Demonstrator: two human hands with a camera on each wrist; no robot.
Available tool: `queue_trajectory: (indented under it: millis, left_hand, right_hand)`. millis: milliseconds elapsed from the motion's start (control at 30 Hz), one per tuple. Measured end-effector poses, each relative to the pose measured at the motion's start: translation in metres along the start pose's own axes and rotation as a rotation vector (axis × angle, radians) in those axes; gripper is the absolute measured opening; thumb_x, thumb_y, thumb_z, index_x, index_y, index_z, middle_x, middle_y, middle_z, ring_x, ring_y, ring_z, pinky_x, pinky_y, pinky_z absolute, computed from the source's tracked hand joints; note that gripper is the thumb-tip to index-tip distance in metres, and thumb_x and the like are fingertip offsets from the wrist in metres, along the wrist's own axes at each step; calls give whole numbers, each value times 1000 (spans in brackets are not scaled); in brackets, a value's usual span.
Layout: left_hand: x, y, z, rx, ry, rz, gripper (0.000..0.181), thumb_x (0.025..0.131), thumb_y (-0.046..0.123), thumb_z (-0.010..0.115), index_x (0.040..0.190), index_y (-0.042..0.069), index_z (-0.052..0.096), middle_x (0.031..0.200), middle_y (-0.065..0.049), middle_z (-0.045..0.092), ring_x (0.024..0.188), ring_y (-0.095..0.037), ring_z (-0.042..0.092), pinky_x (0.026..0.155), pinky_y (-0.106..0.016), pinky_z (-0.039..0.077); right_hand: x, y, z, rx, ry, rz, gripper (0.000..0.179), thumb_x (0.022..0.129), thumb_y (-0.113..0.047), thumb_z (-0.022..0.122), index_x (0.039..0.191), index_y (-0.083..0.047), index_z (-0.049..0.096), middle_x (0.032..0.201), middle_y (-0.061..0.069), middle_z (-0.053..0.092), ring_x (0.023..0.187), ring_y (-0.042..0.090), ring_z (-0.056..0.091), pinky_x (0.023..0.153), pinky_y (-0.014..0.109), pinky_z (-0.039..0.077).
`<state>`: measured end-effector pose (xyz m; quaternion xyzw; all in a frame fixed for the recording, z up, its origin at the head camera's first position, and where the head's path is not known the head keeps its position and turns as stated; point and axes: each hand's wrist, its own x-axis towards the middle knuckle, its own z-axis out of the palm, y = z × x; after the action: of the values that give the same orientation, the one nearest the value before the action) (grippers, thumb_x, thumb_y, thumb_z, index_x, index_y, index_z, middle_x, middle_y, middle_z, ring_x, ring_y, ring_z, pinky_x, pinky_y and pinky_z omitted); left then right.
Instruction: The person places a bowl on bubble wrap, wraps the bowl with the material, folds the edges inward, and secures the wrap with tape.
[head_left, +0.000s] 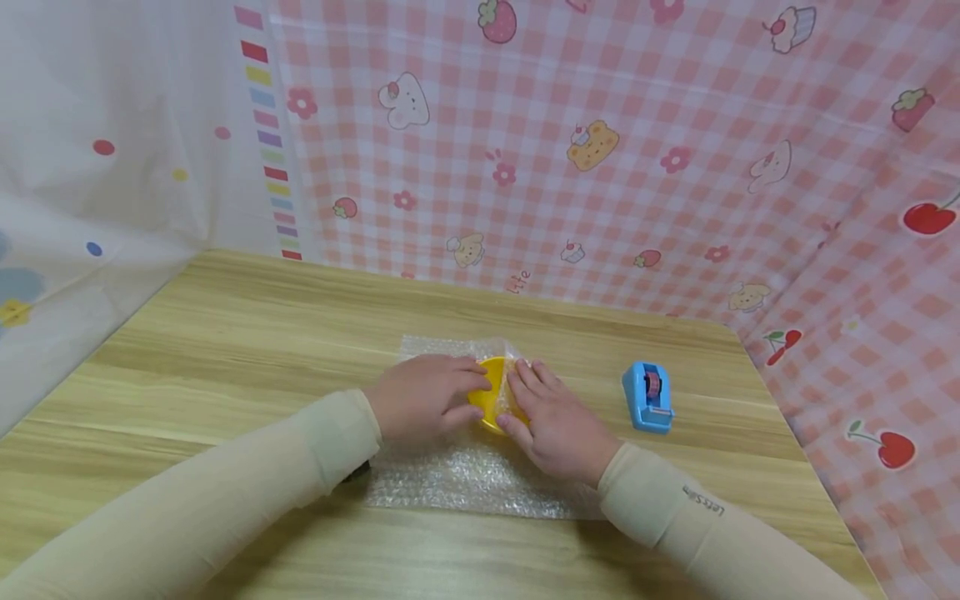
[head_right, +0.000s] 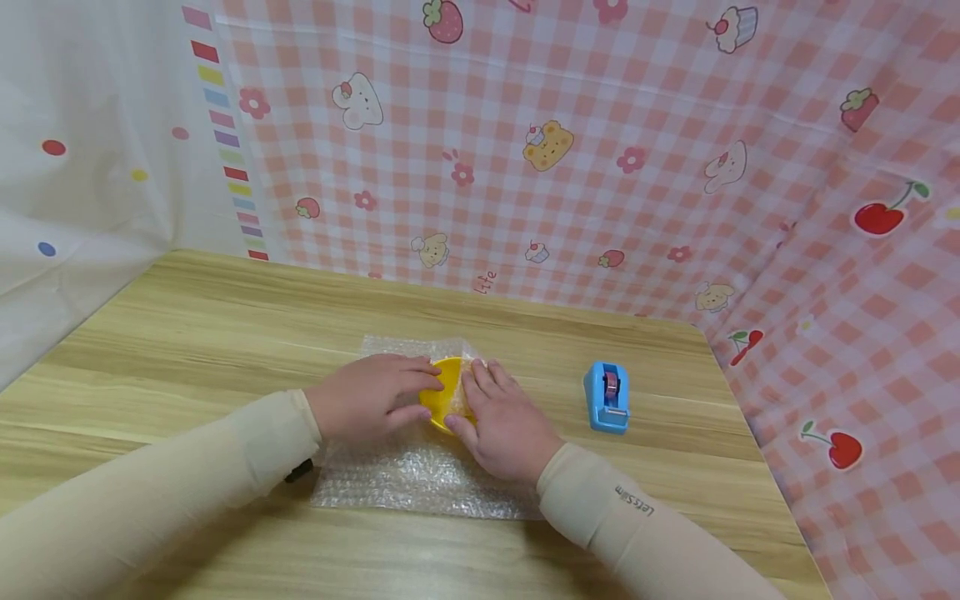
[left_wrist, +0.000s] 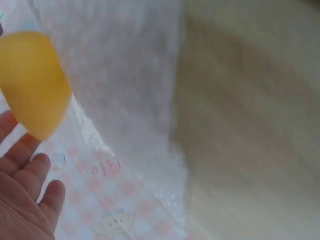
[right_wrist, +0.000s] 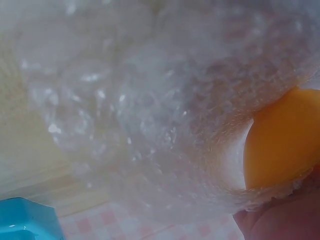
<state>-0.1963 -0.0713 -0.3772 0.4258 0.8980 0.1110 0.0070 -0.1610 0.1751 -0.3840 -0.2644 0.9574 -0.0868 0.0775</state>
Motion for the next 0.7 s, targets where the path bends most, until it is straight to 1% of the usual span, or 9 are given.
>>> queue_trajectory:
  millis: [100,167,233,333,433,500,633,700]
  left_hand:
    - [0,-6,-6,-29,9,-96,49,107,40,57,146,10,62,153,-9,60,145,-30,54,122,-50,41]
    - [-1,-10,-10,-30,6,-171,50,107,38,59,147,9,60,154,-10,59,144,-31,55,121,-51,42]
    - [-1,-16,-14,-21,-8,-245,52,107,37,61,149,8,57,156,-11,57,143,-32,56,120,-51,43]
    - [-3,-25,-17,5,-59,-334,59,106,37,61,154,4,51,160,-15,52,146,-35,52,121,-51,42]
    - [-5,-34,-19,26,-125,-400,65,106,38,60,157,0,45,162,-19,47,151,-37,44,124,-53,37]
    - [-6,-40,-19,39,-170,-440,67,106,38,60,158,-2,42,163,-21,45,153,-39,42,124,-54,36]
    - [-7,-49,-18,29,-229,-514,72,106,39,60,159,-3,38,161,-24,46,151,-40,44,123,-55,38]
    - [-6,-53,-17,14,-248,-544,74,106,40,60,160,-3,36,160,-24,47,150,-41,45,121,-56,40]
  right_hand:
    - [0,-1,0,-5,-4,5,78,111,-57,38,167,-5,24,176,14,13,164,37,12,132,52,17]
    - [1,-1,-1,-2,-8,10,78,111,-56,38,167,-5,23,176,14,13,164,37,12,132,52,17]
    - [1,-1,-1,-1,-10,17,78,110,-57,39,167,-6,23,176,13,13,164,37,13,132,52,17]
    - [1,-2,-1,3,-18,32,78,110,-58,39,168,-8,22,177,11,13,165,35,13,132,51,18]
    - [1,-1,-1,3,-19,32,79,110,-58,39,168,-8,21,177,11,12,165,35,12,132,51,17]
    - [0,-1,-1,3,-17,27,79,110,-59,38,168,-8,21,177,11,12,165,35,12,132,51,17]
    - [0,-1,-1,0,-10,18,79,110,-59,38,167,-7,22,177,12,12,165,36,12,132,51,18]
    - [0,-1,-1,-1,-7,15,79,110,-59,38,167,-7,22,177,12,13,164,36,13,132,51,18]
